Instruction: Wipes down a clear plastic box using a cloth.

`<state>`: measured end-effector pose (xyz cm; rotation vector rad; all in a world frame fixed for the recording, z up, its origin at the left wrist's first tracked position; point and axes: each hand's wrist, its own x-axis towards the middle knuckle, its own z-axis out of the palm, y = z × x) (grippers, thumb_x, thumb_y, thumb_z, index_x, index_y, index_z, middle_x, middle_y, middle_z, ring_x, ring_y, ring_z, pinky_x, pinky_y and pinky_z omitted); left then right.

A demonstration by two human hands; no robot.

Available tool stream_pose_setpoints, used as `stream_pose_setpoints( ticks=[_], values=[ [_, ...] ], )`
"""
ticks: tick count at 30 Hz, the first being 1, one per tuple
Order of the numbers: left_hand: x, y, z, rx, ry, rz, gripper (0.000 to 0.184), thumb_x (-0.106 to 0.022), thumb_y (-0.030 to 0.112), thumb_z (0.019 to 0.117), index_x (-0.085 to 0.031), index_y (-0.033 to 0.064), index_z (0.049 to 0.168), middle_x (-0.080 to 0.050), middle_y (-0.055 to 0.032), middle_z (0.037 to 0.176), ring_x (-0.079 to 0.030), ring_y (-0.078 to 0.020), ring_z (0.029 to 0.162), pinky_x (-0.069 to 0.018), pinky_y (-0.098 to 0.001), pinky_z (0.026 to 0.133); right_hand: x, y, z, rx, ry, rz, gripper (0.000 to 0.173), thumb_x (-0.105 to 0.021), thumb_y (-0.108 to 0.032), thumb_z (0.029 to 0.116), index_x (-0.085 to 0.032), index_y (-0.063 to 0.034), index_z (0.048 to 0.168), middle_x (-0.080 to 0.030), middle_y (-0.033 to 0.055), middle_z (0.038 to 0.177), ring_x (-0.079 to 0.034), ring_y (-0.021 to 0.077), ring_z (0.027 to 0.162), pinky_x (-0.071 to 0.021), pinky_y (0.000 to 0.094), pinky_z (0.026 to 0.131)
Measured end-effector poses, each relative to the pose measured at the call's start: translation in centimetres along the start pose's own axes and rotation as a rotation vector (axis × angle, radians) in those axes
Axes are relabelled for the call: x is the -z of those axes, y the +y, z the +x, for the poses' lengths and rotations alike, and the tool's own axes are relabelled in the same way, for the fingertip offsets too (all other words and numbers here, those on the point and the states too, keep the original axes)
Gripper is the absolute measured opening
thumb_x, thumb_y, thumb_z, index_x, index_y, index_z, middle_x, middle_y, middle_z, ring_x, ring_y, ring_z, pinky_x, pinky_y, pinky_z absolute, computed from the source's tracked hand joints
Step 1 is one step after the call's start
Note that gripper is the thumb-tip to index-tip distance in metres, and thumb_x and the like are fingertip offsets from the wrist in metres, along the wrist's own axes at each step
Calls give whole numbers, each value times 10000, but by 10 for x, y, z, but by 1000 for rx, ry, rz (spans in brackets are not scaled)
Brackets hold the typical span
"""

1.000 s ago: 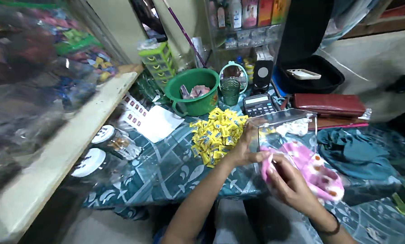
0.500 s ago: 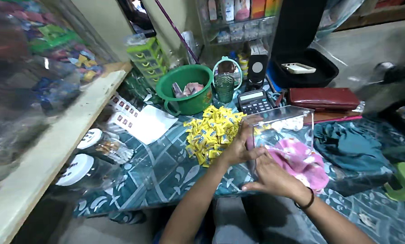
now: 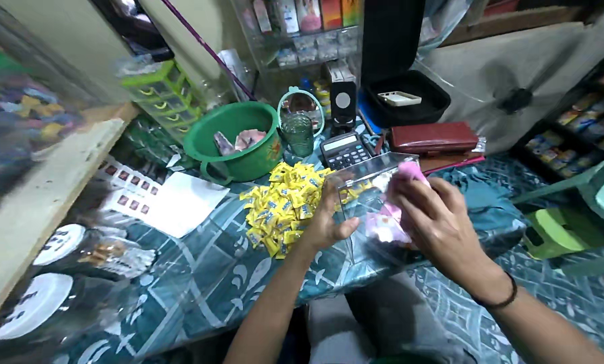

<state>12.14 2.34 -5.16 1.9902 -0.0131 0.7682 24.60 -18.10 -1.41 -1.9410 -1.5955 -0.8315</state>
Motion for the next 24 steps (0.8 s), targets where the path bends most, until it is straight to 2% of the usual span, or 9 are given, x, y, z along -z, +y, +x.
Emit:
stream_pose_setpoints(
  ticks=[3, 6, 9, 11, 14, 18, 21, 22, 24],
  values=[
    [2, 5, 2, 47, -21, 45, 1124, -565, 773, 809, -336, -101, 1478, -485, -167, 1479, -481, -131, 1346, -439, -316, 1085, -37, -6, 12, -22, -102, -459, 316, -533, 88, 946, -670, 55, 1228, -618, 185, 1374, -547, 349, 1298, -356, 506, 1118],
    [2, 6, 3, 61, -26, 29, 1085, -600, 739, 799, -373, -83, 1470, -479, -163, 1480, -463, -141, 1358, -428, -333, 1094, -68, -15, 6, -34, -334, -582, 332, -499, 134, 942, -665, 108, 1228, -514, 239, 1494, -435, 377, 1438, -210, 640, 1193],
    [3, 6, 2, 63, -35, 0, 1060, -614, 729, 806, -372, -49, 1484, -450, -138, 1511, -440, -133, 1377, -425, -329, 1103, -83, -24, -2, -64, -570, -401, 370, -439, 127, 961, -599, 168, 1291, -379, 338, 1557, -291, 442, 1513, -228, 503, 1244],
    [2, 5, 3, 48, -15, 2, 1038, -618, 714, 805, -390, -48, 1471, -459, -140, 1497, -452, -140, 1364, -437, -335, 1088, -87, -23, -9, -87, -562, -202, 332, -456, 94, 962, -629, 182, 1231, -478, 360, 1471, -375, 476, 1461, -317, 507, 1209],
    [-1, 4, 2, 29, 4, 35, 1054, -563, 748, 827, -387, -75, 1461, -490, -151, 1478, -477, -136, 1347, -446, -329, 1082, -88, -16, -24, -59, -450, -51, 284, -500, 60, 949, -672, 154, 1154, -675, 300, 1234, -587, 460, 1281, -457, 515, 1103],
    [0, 10, 1, 80, 14, 64, 1079, -544, 756, 831, -356, -81, 1485, -463, -155, 1501, -427, -138, 1384, -372, -330, 1142, -39, -18, -43, 30, -497, 171, 316, -612, 108, 865, -697, 76, 1167, -709, 242, 1164, -683, 448, 1064, -560, 545, 912],
    [1, 14, 0, 109, 16, 60, 1017, -562, 691, 851, -344, -53, 1509, -412, -161, 1545, -399, -151, 1411, -357, -344, 1151, 7, 19, -57, 2, -427, 678, 267, -567, -26, 915, -785, -87, 1055, -761, 50, 1142, -720, 195, 1058, -580, 364, 934],
    [1, 14, -1, 101, 13, 35, 989, -561, 658, 874, -320, -51, 1520, -406, -150, 1549, -396, -126, 1406, -356, -323, 1152, 18, 34, -60, -62, -310, 811, 263, -530, -143, 976, -784, -133, 1044, -759, -8, 1141, -703, 102, 1071, -571, 287, 953],
    [-2, 14, -1, 78, 18, -38, 931, -574, 580, 902, -292, -46, 1530, -403, -127, 1548, -395, -87, 1397, -359, -297, 1150, 37, 51, -53, -244, -12, 932, 248, -527, -294, 1033, -763, -231, 1074, -739, -100, 1156, -678, 29, 1076, -572, 240, 935]
  ],
)
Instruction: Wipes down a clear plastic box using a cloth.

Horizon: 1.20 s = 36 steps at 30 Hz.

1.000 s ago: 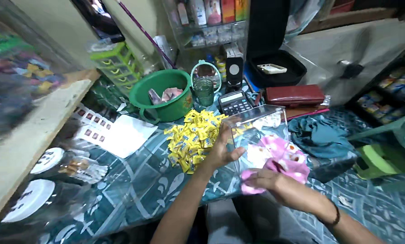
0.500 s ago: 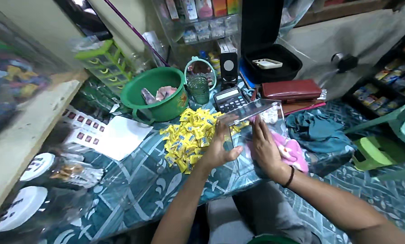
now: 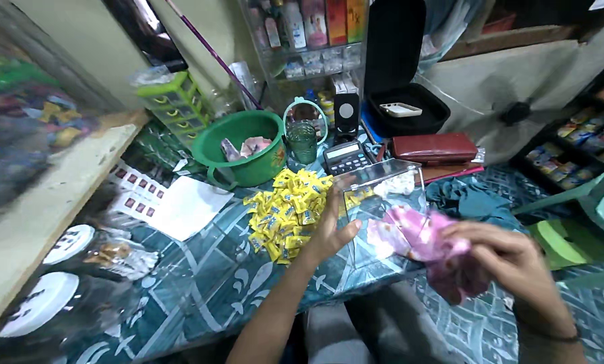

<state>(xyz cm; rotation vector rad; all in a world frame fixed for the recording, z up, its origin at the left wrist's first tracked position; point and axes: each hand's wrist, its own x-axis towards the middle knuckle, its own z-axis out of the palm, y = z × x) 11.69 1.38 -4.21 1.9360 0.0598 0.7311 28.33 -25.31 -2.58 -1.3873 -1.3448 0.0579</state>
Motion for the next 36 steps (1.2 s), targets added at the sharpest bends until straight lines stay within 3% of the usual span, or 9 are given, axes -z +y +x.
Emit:
stream_pose_setpoints(
  ticks=[2, 6, 9, 12, 20, 23, 29, 32, 36],
  values=[
    [-3, -2, -2, -13, 4, -48, 916, -579, 557, 904, -283, -32, 1540, -384, -109, 1565, -374, -83, 1415, -354, -304, 1158, -2, -7, 16, -100, 258, 62, 271, -502, -299, 1048, -722, -273, 1203, -705, -163, 1205, -663, -25, 1030, -568, 195, 869],
    [-7, -6, -3, 10, 49, -140, 958, -608, 508, 870, -221, -44, 1551, -340, -103, 1590, -337, -75, 1435, -320, -297, 1175, -59, 6, 48, -428, 193, 335, 538, -350, -460, 1088, -418, -174, 1538, -677, -95, 1080, -637, -29, 832, -569, 192, 734],
    [-10, -10, -3, 8, 105, -137, 960, -586, 491, 866, -199, -85, 1530, -346, -133, 1573, -351, -61, 1408, -321, -273, 1156, -82, 32, 43, -640, 242, 477, 414, -262, -251, 1092, -536, -25, 1305, -663, -54, 949, -632, -22, 834, -558, 195, 776],
    [-10, -10, -2, 9, 106, -132, 964, -586, 542, 859, -236, -55, 1530, -358, -108, 1568, -349, -65, 1414, -327, -286, 1156, -77, 48, 39, -728, 110, 563, 368, -255, -182, 1095, -602, -77, 1161, -692, -66, 852, -656, -14, 733, -582, 186, 687],
    [4, -8, -3, 48, 4, -381, 967, -667, 345, 819, -145, 14, 1563, -453, 33, 1488, -471, 27, 1286, -416, -221, 1084, -71, 25, 71, -380, 106, 337, 455, -253, -242, 1054, -560, -85, 1350, -661, -91, 1170, -598, -69, 1017, -510, 170, 905],
    [9, -8, 2, 35, -53, -384, 951, -644, 295, 819, -151, -40, 1560, -391, -49, 1547, -422, -25, 1353, -372, -249, 1129, -76, 57, 67, -468, 8, 261, 503, -241, -250, 1089, -540, 33, 1378, -668, 79, 1239, -624, 54, 1097, -519, 270, 974],
    [2, 34, 9, 321, 49, -202, 540, -458, 131, 1040, -349, 106, 1568, -404, -81, 1585, -503, -156, 1346, -444, -362, 1099, -61, 23, 67, -482, 157, 212, 428, -264, -179, 1084, -652, -7, 1138, -681, -24, 970, -629, -12, 913, -541, 221, 858],
    [0, 54, 2, 374, 118, -89, 471, -494, 170, 1061, -442, 91, 1522, -519, -86, 1497, -606, -128, 1219, -504, -321, 1029, -38, 12, 67, -144, -124, 232, 426, -299, -313, 1099, -682, -134, 1155, -706, -149, 1015, -631, -88, 949, -544, 166, 870],
    [-8, 66, -9, 225, 107, 184, 397, -529, 111, 1033, -559, -4, 1411, -603, -127, 1413, -618, -131, 1234, -500, -308, 1041, -26, 2, 87, 146, -611, 125, 505, -340, -307, 1100, -623, 35, 1340, -626, 90, 1406, -501, 48, 1368, -376, 245, 1169]
  ],
)
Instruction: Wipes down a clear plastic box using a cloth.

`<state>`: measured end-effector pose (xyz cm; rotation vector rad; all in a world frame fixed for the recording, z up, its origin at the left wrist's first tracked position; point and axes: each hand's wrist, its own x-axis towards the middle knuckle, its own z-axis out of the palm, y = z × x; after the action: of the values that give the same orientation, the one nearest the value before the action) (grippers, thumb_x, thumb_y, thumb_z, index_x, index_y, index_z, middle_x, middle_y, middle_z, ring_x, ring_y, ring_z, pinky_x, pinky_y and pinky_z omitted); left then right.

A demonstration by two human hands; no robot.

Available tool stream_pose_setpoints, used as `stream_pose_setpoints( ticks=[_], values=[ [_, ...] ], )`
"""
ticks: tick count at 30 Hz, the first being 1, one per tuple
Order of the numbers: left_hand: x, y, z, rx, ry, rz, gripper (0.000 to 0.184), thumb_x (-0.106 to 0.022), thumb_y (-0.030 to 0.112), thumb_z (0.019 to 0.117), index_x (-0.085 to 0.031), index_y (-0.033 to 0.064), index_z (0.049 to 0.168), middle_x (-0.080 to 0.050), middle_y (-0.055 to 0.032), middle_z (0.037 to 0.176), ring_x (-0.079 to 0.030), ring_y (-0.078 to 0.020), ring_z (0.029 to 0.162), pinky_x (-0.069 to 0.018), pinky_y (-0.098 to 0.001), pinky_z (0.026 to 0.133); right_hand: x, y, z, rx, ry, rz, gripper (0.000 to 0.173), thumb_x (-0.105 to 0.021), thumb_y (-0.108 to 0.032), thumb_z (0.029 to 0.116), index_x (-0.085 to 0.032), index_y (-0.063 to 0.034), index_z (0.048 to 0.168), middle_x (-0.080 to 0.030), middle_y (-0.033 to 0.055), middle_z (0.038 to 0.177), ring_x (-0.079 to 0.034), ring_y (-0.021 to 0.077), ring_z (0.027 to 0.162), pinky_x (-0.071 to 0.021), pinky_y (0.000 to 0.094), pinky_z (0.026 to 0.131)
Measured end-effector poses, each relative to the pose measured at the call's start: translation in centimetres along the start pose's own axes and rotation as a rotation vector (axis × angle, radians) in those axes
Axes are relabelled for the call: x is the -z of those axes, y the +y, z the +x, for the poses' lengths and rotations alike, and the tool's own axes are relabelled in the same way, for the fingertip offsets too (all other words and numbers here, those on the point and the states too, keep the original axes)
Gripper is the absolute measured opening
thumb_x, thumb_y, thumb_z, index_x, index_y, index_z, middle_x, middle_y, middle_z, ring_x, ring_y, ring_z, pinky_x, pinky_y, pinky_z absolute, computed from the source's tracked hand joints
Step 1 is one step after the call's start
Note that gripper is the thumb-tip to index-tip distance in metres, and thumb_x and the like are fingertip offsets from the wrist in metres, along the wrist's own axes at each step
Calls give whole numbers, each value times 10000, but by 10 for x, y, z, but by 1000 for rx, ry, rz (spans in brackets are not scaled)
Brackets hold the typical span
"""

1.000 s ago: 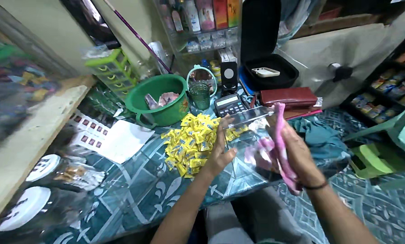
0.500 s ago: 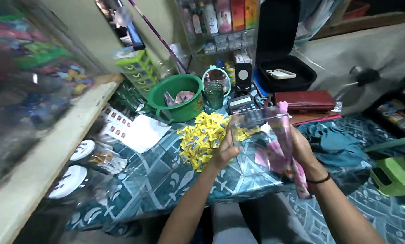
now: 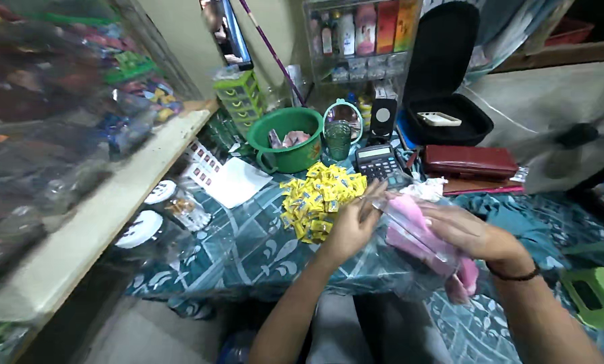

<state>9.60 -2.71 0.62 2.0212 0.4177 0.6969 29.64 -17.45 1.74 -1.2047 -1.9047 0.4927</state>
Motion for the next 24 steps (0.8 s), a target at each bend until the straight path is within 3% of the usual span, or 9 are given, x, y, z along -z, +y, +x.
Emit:
stream_pose_setpoints(
  ticks=[3, 5, 9, 12, 14, 18, 21, 22, 24],
  values=[
    [-6, 6, -3, 56, 89, 112, 256, -571, 161, 1025, -688, -43, 1128, -708, -112, 921, -654, -97, 837, -537, -281, 808, 2, 5, 10, -130, -50, 3, 516, -320, -277, 1075, -617, 62, 1327, -618, 124, 1403, -513, 62, 1350, -381, 250, 1157],
    [-7, 4, -1, 52, 106, 166, 267, -573, 196, 1029, -703, -37, 1045, -665, -85, 804, -603, -86, 718, -517, -268, 719, 4, 8, 14, -217, -75, 14, 532, -289, -297, 1071, -592, 23, 1370, -577, 96, 1448, -512, 36, 1331, -408, 236, 1129],
    [-14, 2, 2, -16, 155, 195, 212, -610, 122, 986, -730, -46, 1033, -720, -142, 889, -689, -157, 829, -563, -324, 800, -1, 6, -2, -12, -82, 30, 593, -276, -372, 1098, -492, 25, 1483, -452, 121, 1584, -350, 144, 1506, -264, 322, 1254],
    [-17, 2, 4, -77, 133, 189, 216, -627, 81, 961, -725, -64, 1088, -738, -185, 1002, -719, -210, 954, -564, -354, 903, -5, 3, -15, 174, -17, 83, 585, -275, -387, 1123, -583, 38, 1382, -524, 122, 1527, -364, 147, 1499, -242, 336, 1264],
    [-18, -1, 5, -146, 129, 189, 245, -645, 45, 933, -713, -84, 1130, -743, -201, 1027, -727, -239, 981, -555, -385, 950, -6, -1, -14, 160, 0, 50, 548, -282, -332, 1121, -597, 53, 1350, -557, 128, 1490, -400, 124, 1470, -263, 306, 1244],
    [-28, 0, -4, -363, 158, 232, 161, -664, 31, 881, -749, -75, 969, -756, -164, 899, -743, -210, 885, -569, -363, 910, -6, 6, 6, -101, -18, -34, 543, -281, -296, 1077, -543, 0, 1449, -522, 94, 1530, -415, 102, 1457, -315, 293, 1218],
    [-36, -2, -13, -503, 174, 217, 203, -657, 49, 913, -769, -32, 1062, -777, -136, 989, -752, -203, 967, -529, -399, 1016, -14, 24, 17, -241, 93, 197, 431, -297, -204, 1054, -689, -56, 1153, -693, -76, 1050, -602, -69, 987, -501, 161, 914],
    [-37, -4, -15, -526, 210, 209, 207, -651, 45, 914, -771, -22, 1068, -777, -126, 1007, -750, -193, 989, -496, -426, 1063, -18, 26, 18, -240, 136, 291, 417, -297, -197, 1046, -689, -71, 1109, -693, -111, 984, -607, -88, 932, -510, 145, 879],
    [-33, -7, -20, -530, 273, 179, 212, -638, 53, 922, -772, -18, 1070, -773, -128, 1043, -732, -212, 1063, -414, -503, 1144, -25, 25, 15, -260, 181, 456, 449, -290, -236, 1069, -647, -60, 1275, -708, -104, 1109, -621, -72, 1040, -502, 162, 964]
  ],
)
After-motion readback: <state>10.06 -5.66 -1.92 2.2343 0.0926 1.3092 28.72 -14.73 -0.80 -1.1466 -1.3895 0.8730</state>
